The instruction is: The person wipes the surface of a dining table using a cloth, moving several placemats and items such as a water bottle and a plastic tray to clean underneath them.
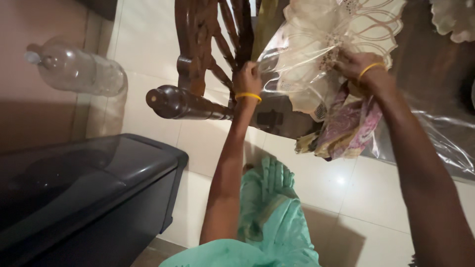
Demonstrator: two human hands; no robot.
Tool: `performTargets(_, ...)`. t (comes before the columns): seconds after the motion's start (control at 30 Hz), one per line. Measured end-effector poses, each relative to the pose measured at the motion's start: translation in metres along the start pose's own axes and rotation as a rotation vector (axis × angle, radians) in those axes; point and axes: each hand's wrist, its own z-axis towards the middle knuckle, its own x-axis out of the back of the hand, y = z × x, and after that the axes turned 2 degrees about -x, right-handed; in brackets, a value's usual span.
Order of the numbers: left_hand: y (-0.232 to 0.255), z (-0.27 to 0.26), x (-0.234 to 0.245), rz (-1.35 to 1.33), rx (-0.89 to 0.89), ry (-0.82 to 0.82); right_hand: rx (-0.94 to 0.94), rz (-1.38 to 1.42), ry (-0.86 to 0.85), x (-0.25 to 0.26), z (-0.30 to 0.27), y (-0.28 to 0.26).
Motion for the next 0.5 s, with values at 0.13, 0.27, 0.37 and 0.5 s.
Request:
performTargets(0.13, 0.041, 0.020, 0.041, -0.958, 0.353, -0.382, -0.551, 0.634, -0.325, 0.036, -0.014, 0.015)
performTargets(0.27, 0.031, 0.018, 0.060, -0.874, 0.453, -0.345, -0.365, 0.400, -0.152, 0.032, -0.038, 0.027)
performTargets(0.37, 0.000, 0.006, 0.049, -0.245, 0.366, -0.338, -0.555, 0.456, -0.363, 0.017, -0.039, -0.007)
performTargets(0.5, -0.008, -0.008, 0.033, 0.290, 0.208, -0.365, -0.503, 0.430, -0.189, 0.011, -0.032, -0.021)
